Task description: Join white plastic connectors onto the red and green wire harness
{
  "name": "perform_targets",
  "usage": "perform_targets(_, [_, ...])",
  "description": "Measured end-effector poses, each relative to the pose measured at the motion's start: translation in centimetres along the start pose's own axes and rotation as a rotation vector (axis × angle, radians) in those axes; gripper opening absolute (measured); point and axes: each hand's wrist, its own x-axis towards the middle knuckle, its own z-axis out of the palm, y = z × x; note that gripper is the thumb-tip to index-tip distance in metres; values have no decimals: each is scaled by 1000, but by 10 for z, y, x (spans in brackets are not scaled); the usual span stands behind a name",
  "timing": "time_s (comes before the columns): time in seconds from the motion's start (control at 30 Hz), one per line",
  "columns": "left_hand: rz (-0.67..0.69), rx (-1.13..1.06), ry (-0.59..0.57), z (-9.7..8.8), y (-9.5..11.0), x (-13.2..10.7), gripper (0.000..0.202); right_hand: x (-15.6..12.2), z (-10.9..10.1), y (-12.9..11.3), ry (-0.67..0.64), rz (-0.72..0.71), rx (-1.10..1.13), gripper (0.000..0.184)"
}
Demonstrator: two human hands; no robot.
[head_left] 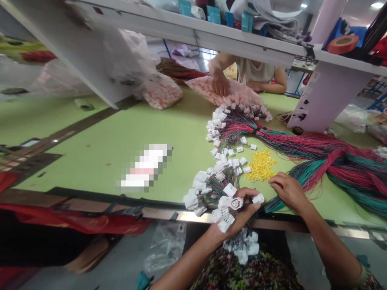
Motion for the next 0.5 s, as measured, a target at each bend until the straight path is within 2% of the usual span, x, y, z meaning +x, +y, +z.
perform_targets(0.13, [13,-64,12,-1,3,0,18,-5,-1,-11,50,-35,134,15])
perform_targets(0.23, [27,-135,54,-1,4,-1,16,-17,-7,-36,139,-101,412,11])
perform_targets(0.3, [32,-163,80,-1,4,-2,16,-27,-11,-54,187,-156,511,9])
perform_targets(0.4, [60,-178,113,-1,3,-4,16,-38,-12,-72,221,-252,508,10])
perform_targets(0.5, [105,-182,138,0,1,-4,15,-43,-9,-76,276,-331,388,15])
